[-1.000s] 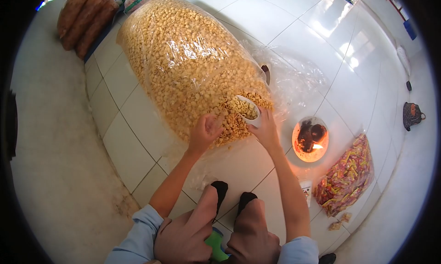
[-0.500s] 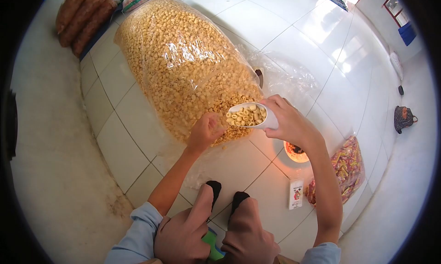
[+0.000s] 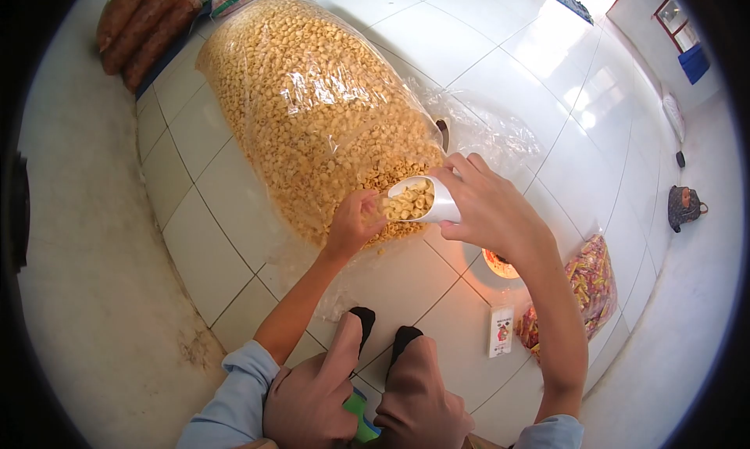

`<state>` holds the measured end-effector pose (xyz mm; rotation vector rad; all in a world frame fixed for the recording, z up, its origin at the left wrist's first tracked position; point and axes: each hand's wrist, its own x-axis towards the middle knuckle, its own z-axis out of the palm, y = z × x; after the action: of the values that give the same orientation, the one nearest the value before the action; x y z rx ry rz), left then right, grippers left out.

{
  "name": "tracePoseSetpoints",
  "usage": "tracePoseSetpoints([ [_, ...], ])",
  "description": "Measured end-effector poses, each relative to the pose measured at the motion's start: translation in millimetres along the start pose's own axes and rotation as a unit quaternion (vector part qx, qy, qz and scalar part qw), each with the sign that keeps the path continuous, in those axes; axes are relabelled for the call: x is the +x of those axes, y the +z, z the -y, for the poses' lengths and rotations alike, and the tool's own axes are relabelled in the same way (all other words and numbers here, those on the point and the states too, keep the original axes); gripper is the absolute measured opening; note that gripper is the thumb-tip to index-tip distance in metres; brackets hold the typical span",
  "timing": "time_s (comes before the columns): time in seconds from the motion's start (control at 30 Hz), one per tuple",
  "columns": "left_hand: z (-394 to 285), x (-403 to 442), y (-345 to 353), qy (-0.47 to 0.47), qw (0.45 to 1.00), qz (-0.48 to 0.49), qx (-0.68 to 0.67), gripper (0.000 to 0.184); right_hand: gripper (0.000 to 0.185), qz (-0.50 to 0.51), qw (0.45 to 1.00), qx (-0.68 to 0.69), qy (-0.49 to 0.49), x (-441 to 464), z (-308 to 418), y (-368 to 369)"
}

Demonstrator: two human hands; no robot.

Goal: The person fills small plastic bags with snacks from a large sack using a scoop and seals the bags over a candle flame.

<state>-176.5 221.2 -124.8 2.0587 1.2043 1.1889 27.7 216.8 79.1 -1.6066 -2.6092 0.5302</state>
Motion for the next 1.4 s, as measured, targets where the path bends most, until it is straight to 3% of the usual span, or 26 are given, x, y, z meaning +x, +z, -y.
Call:
tracePoseSetpoints([
  [0.57, -7, 2, 3, -0.040, 0.998, -0.017, -0.041, 0.046, 0.054, -0.063, 0.992, -0.076, -0.078, 4, 22, -9],
  [0.63, -6, 2, 4, -0.030, 0.998, -0.029, -0.036, 0.044, 0.055, -0.113, 0.990, -0.052, -0.069, 1, 18, -5],
  [0.67, -5, 1, 6, -0.099, 0.989, -0.034, -0.106, 0.046, 0.055, -0.113, 0.990, -0.052, -0.071, 0, 18, -6],
  [0.7, -5, 0, 6, -0.167, 0.970, -0.038, -0.175, 0.049, 0.055, -0.137, 0.989, -0.031, -0.040, -1, 17, -8],
  [0.8, -2, 0, 2, -0.241, 0.934, -0.048, -0.260, 0.050, 0.055, -0.197, 0.980, 0.032, 0.017, -5, 5, -1],
  [0.9, 8, -2, 3, -0.193, 0.958, -0.054, -0.207, 0.053, 0.054, -0.265, 0.955, 0.120, 0.056, 0, -26, 40],
  [1.07, 1, 0, -11, -0.213, 0.948, -0.053, -0.231, 0.056, 0.056, -0.315, 0.900, 0.244, 0.176, 19, -76, 188],
  [1.17, 8, -2, -17, -0.219, 0.941, -0.028, -0.256, 0.053, 0.056, -0.289, 0.907, 0.174, 0.252, 17, -56, 214],
  [1.27, 16, -6, -14, -0.188, 0.953, -0.013, -0.238, 0.047, 0.056, -0.257, 0.927, 0.128, 0.240, 20, -49, 227],
  [1.4, 26, -9, -9, -0.123, 0.982, 0.001, -0.145, 0.041, 0.057, -0.223, 0.922, 0.176, 0.262, 37, -45, 246],
])
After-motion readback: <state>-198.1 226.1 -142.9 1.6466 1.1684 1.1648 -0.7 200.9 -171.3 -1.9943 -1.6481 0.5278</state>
